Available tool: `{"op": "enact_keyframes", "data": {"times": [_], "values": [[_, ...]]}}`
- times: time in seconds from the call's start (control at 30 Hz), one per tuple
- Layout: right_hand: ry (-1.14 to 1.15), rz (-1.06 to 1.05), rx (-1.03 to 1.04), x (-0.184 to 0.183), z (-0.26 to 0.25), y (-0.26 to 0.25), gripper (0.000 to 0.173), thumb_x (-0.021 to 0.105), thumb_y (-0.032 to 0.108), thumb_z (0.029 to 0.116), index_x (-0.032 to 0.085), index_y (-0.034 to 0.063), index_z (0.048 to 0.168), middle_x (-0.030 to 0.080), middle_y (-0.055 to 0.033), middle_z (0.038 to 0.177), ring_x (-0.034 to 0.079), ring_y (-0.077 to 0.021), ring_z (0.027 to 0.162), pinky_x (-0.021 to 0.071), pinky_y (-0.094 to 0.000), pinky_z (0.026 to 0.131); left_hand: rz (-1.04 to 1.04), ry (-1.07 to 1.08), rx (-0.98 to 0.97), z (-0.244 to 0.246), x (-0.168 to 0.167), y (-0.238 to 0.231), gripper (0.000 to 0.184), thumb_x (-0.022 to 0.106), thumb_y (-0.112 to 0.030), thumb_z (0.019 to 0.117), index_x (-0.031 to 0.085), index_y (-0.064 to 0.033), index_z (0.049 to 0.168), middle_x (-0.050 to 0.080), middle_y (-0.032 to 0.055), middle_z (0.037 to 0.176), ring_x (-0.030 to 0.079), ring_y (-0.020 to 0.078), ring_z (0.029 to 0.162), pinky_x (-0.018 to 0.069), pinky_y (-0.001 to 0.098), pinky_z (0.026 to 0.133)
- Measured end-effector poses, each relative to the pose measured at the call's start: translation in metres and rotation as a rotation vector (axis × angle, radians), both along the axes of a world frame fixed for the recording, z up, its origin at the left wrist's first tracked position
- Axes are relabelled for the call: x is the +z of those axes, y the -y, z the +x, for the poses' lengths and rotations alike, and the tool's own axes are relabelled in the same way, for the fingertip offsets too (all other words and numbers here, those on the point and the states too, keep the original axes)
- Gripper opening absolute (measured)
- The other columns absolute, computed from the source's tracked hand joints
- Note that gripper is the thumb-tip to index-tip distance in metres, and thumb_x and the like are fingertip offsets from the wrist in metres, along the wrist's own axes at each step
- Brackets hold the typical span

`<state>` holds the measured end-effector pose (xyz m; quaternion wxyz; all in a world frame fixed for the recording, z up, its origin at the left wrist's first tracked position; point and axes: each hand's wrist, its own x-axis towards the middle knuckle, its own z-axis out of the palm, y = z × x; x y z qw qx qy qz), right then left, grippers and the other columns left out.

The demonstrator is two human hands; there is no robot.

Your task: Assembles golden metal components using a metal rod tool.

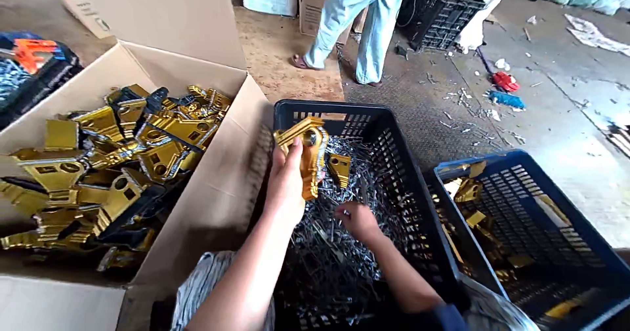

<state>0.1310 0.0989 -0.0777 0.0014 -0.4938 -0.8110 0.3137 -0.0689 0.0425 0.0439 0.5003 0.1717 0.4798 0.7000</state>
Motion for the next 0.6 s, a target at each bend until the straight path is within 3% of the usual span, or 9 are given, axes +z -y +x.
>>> {"op": "enact_keyframes", "data": {"times": [0.07,0.13,0.17,0.23,0.27,0.33,0.37,0.47,0.6], "values": [[-0.192,-0.033,-0.12,0.028,0.013,0.009,0.028,0.058,0.021,0.103,0.071,0.0019,0.119,0.075,-0.0115,0.106,0.072,-0.0209,0.091,0.0584,-0.0417,0.087,0.005,-0.105,-0.058,0.001,-0.002,0.004,0.053,0.046,-0.048,0.1069,0.039,-0.025,0.154,0.056,0.0067,0.142,0.06,0.0219,0.122,0.0539,0.0472,0.098],[-0.333,-0.105,-0.202,0.054,0.03,0.009,0.026,0.061,0.019,0.1018,0.068,0.0014,0.119,0.073,-0.006,0.092,0.067,-0.0099,0.068,0.0582,-0.0298,0.066,0.024,-0.288,-0.115,0.003,-0.001,0.003,0.04,0.046,-0.041,0.1086,0.052,-0.019,0.142,0.063,0.0039,0.131,0.062,0.0159,0.116,0.0532,0.042,0.097],[-0.386,-0.11,-0.223,0.066,0.04,0.009,0.026,0.062,0.019,0.101,0.069,0.002,0.119,0.071,-0.0036,0.086,0.063,-0.0066,0.062,0.0567,-0.026,0.06,0.032,-0.396,-0.144,0.005,-0.002,0.001,0.033,0.047,-0.036,0.1088,0.058,-0.0161,0.133,0.066,0.003,0.119,0.065,0.0137,0.106,0.0555,0.0387,0.09],[-0.454,-0.02,-0.224,0.084,0.06,0.011,0.024,0.062,0.022,0.1008,0.075,0.0071,0.116,0.069,0.003,0.078,0.058,-0.0002,0.057,0.0515,-0.0202,0.056,0.022,-0.666,-0.215,0.009,-0.008,-0.001,0.026,0.051,-0.029,0.108,0.064,-0.0123,0.124,0.069,0.0039,0.102,0.068,0.0133,0.089,0.0579,0.0373,0.078],[-0.515,0.039,-0.226,0.089,0.068,0.014,0.022,0.062,0.021,0.1006,0.076,0.0087,0.113,0.069,0.0053,0.076,0.055,0.0017,0.056,0.0488,-0.0186,0.055,-0.005,-0.84,-0.243,0.013,-0.01,-0.001,0.027,0.054,-0.028,0.1068,0.066,-0.0126,0.125,0.07,0.0046,0.1,0.068,0.0147,0.085,0.0583,0.0399,0.076],[-0.714,0.118,-0.258,0.092,0.078,0.022,0.019,0.064,0.017,0.099,0.077,0.0069,0.109,0.068,0.0057,0.075,0.051,0.0017,0.054,0.0448,-0.0177,0.051,-0.064,-1.114,-0.303,0.024,-0.013,0.004,0.03,0.058,-0.03,0.1046,0.069,-0.0124,0.127,0.072,0.0097,0.107,0.07,0.024,0.094,0.0565,0.0529,0.085],[-0.812,0.155,-0.273,0.092,0.08,0.025,0.019,0.064,0.014,0.0982,0.078,0.0054,0.108,0.069,0.0051,0.077,0.05,0.0021,0.053,0.0433,-0.0171,0.049,-0.082,-1.158,-0.344,0.03,-0.014,0.006,0.032,0.059,-0.029,0.1041,0.069,-0.011,0.128,0.072,0.0116,0.11,0.07,0.0263,0.098,0.0556,0.0547,0.087],[-1.012,0.293,-0.304,0.094,0.079,0.036,0.018,0.06,0.007,0.0985,0.077,0.0037,0.103,0.071,0.0056,0.082,0.05,0.0047,0.057,0.0427,-0.0146,0.052,-0.103,-0.911,-0.536,0.042,-0.02,0.009,0.027,0.059,-0.027,0.1042,0.069,-0.0104,0.122,0.071,0.0048,0.102,0.069,0.0116,0.091,0.0574,0.0361,0.086],[-0.949,0.48,-0.26,0.087,0.077,0.034,0.016,0.063,0.009,0.0979,0.078,0.0035,0.101,0.074,0.0023,0.087,0.062,0.0025,0.07,0.0531,-0.0163,0.065,0.017,-0.617,-0.672,0.057,-0.031,0.012,0.019,0.058,-0.021,0.104,0.069,-0.0078,0.113,0.07,0.001,0.098,0.066,0.006,0.092,0.055,0.0268,0.085]]}}
